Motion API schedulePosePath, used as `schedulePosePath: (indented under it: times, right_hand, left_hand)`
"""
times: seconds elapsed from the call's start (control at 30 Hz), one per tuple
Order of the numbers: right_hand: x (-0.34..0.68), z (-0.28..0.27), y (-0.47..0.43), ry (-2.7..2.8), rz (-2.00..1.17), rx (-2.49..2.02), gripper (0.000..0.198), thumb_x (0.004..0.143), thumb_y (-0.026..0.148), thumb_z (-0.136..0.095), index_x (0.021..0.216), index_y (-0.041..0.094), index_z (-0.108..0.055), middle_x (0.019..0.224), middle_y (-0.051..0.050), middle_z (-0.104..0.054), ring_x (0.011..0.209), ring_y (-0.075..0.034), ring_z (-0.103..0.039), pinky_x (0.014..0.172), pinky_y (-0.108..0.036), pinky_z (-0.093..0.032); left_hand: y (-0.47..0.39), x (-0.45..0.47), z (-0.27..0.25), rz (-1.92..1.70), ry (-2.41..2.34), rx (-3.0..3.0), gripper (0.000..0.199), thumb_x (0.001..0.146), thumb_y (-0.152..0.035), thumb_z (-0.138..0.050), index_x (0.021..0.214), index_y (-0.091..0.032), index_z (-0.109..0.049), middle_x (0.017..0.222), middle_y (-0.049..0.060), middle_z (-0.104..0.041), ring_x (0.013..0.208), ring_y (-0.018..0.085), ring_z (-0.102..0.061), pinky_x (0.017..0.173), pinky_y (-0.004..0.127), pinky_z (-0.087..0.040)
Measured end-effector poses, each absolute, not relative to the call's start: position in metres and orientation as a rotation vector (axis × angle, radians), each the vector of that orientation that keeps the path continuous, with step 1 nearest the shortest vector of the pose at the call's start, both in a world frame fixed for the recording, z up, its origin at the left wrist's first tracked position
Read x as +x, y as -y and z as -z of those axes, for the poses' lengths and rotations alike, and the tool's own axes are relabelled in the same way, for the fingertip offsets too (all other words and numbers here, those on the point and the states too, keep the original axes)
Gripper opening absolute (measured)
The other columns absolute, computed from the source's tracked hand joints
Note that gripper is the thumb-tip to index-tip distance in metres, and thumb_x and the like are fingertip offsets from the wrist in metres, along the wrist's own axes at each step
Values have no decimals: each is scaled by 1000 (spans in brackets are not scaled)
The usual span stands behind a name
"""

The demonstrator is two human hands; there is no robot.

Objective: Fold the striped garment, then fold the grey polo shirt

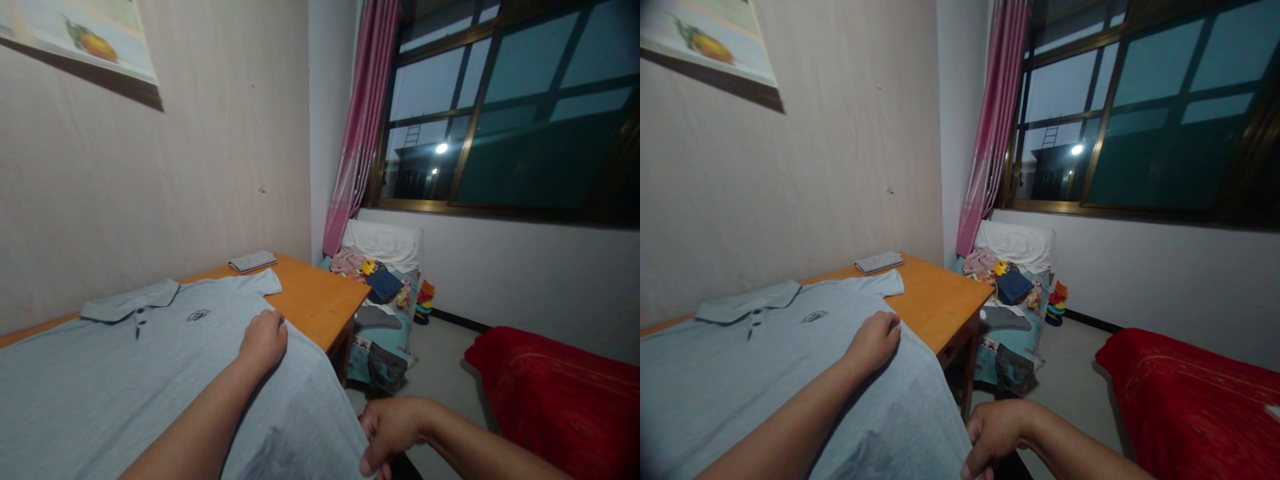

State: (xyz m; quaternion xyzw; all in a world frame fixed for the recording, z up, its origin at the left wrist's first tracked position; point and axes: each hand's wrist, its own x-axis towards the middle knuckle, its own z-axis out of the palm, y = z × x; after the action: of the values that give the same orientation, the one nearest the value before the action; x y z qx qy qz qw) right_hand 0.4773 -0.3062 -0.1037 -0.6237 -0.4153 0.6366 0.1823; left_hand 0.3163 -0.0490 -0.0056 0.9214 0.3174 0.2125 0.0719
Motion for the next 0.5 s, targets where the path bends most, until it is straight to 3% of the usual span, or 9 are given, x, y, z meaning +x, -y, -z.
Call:
schedulePosePath:
  times: [0.17,0.23,0.37,0.5]
  right_hand:
    - [482,92,302,1265,-1812,-1739,49,56,57,-89,79,18,-71,70,2,-68,61,-10,-64,60,-18,-50]
    - [486,81,298,1315,-1718,-1743,48,62,57,-86,86,18,-71,72,1,-68,62,-10,-63,60,-19,-49]
    - [488,56,279,1338,-1149,-1751,40,84,55,-68,76,16,-63,66,1,-63,59,-10,-57,57,-20,-43]
    - [473,31,255,1325,-584,-1730,36,92,49,-56,76,17,-60,70,0,-62,64,-13,-56,59,-23,-41]
  left_hand:
    - [56,312,8,-522,-999,2891,29,93,-32,-46,107,-16,-67,113,16,-66,106,31,-60,89,41,-44]
    - [59,312,8,-515,-974,2882,31,94,-35,-46,108,-16,-67,115,16,-65,108,32,-59,91,43,-43]
    - [61,312,10,-512,-927,2881,31,94,-38,-47,108,-18,-65,116,15,-65,110,31,-58,92,43,-42]
    - [58,314,12,-542,-914,2865,30,93,-37,-49,109,-18,-66,113,13,-67,109,30,-60,91,42,-43]
